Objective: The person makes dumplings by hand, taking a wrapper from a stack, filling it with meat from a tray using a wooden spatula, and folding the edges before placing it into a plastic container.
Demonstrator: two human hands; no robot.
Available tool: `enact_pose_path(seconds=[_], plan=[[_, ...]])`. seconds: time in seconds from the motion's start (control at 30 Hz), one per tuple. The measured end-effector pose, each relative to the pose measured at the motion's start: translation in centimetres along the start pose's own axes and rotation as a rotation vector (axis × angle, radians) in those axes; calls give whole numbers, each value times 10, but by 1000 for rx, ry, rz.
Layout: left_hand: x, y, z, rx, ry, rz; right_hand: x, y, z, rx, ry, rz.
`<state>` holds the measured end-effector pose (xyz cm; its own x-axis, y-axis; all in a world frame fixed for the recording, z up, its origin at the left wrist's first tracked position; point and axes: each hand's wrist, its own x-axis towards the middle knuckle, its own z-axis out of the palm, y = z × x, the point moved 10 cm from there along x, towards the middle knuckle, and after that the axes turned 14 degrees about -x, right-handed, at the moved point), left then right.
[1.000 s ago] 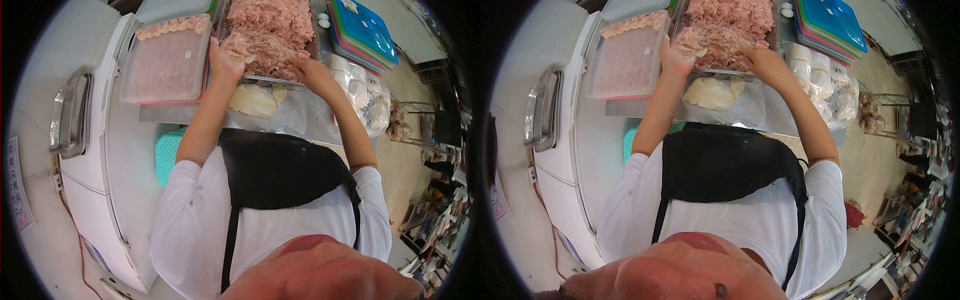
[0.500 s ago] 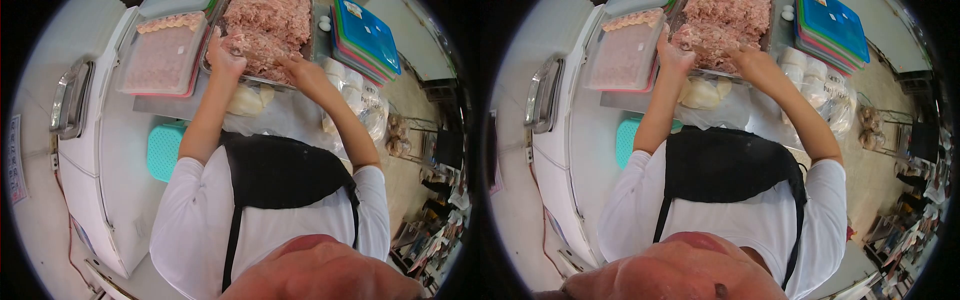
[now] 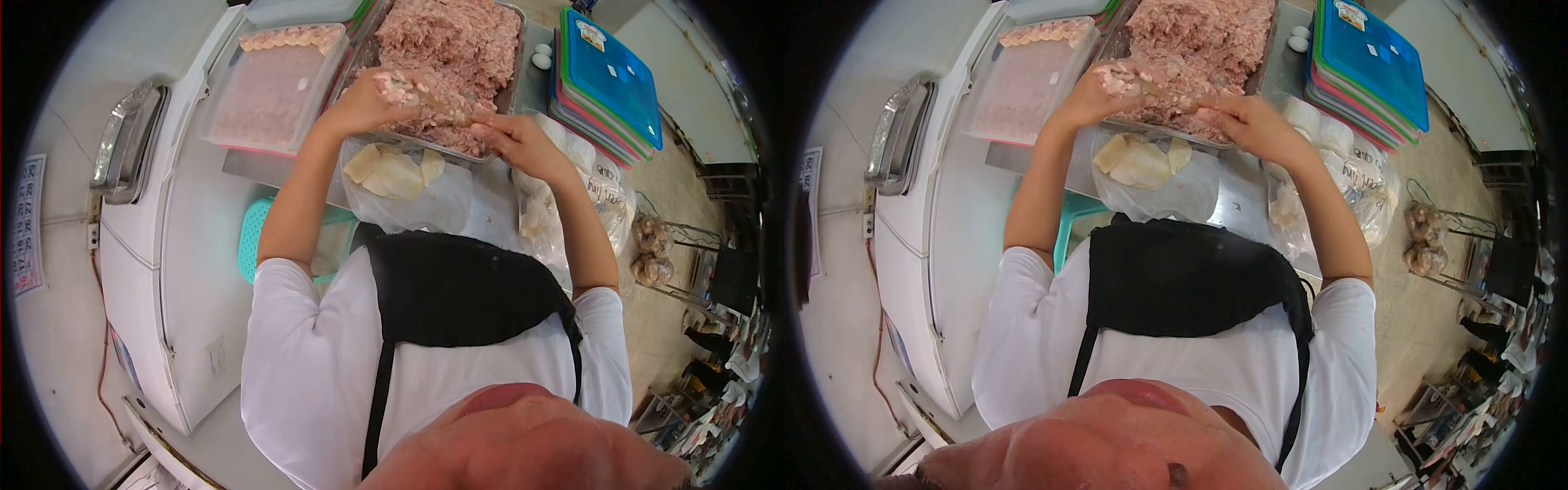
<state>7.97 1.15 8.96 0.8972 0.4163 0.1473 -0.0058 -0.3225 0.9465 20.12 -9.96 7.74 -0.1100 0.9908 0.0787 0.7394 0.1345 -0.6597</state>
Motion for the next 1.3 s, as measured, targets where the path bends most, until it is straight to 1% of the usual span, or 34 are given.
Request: enact_pose_path(seconds=[0.03, 0.1, 0.13, 0.17, 0.2, 0.23, 0.27, 0.3, 0.33, 0.4, 0.43, 0.5, 0.53, 0.6, 0.63, 0.67, 0.7, 0.77, 0.83, 0.87, 0.93, 0.97, 1.07, 1.13, 1.17, 1.23, 1.3], plan=[[1, -4, 4, 29, -65, -34, 1, 8, 9, 7, -36, 25], [-1, -18, 5, 117, -53, -16, 7, 28, 28, 19, -111, 72], [-2, -21, 6, 162, -46, -6, 13, 35, 28, -50, -43, -6], [-3, -28, 0, 156, 33, -71, 17, 46, 27, -118, 26, -82], [-6, -33, -3, 149, 111, -136, 20, 37, 21, -185, 95, -159], [-10, -38, -9, 142, 190, -199, 19, 42, 17, -329, 131, -84], [-12, -62, -17, 147, 241, -246, 16, 45, 12, -474, 168, -9], [-10, -101, -30, 152, 294, -288, 15, 40, 5, -621, 208, 63], [-12, -124, -39, 155, 346, -332, 13, 25, 6, -590, 262, 18], [-11, -114, -30, 91, 310, -333, 7, -3, 13, -525, 362, -65], [-11, -107, -24, 57, 286, -335, 13, 10, 22, -559, 323, -20], [-15, -96, -23, 98, 281, -329, 23, 52, 43, -627, 248, 84], [-15, -91, -28, 122, 290, -316, 19, 73, 41, -786, 120, 216], [-21, -91, -40, 115, 321, -244, 9, 86, 34, -622, -9, 253], [-22, -83, -41, 83, 318, -178, 3, 89, 30, -541, -76, 271], [-23, -76, -42, 51, 312, -113, -1, 94, 21, -472, -61, 308], [-24, -51, -41, -3, 288, -13, -3, 78, 9, -334, 25, 275], [-29, -14, -38, 8, 247, 96, -11, 33, -13, -55, 191, 194], [-30, 7, -32, 138, 197, 114, -3, -3, -1, -13, 139, 161], [-29, 12, -28, 145, 145, 143, -1, -14, 6, 10, 113, 148], [-28, 18, -22, 154, 42, 201, 9, -23, 20, -104, 96, 0], [-28, 13, -26, 154, 50, 178, 13, -30, 27, -163, 86, -78], [-28, -14, -45, 154, 63, 92, 15, -60, -12, -680, 185, 80], [-29, -29, -60, 147, 50, 10, 19, -86, 1, -672, 258, 55], [-31, -30, -66, 145, 29, 27, 23, -97, 9, -667, 294, 48], [-37, -23, -75, 137, -10, 61, 36, -97, 17, -725, 299, 67], [-50, -37, -96, 39, 80, 93, 49, -108, 7, -731, 297, 37]])
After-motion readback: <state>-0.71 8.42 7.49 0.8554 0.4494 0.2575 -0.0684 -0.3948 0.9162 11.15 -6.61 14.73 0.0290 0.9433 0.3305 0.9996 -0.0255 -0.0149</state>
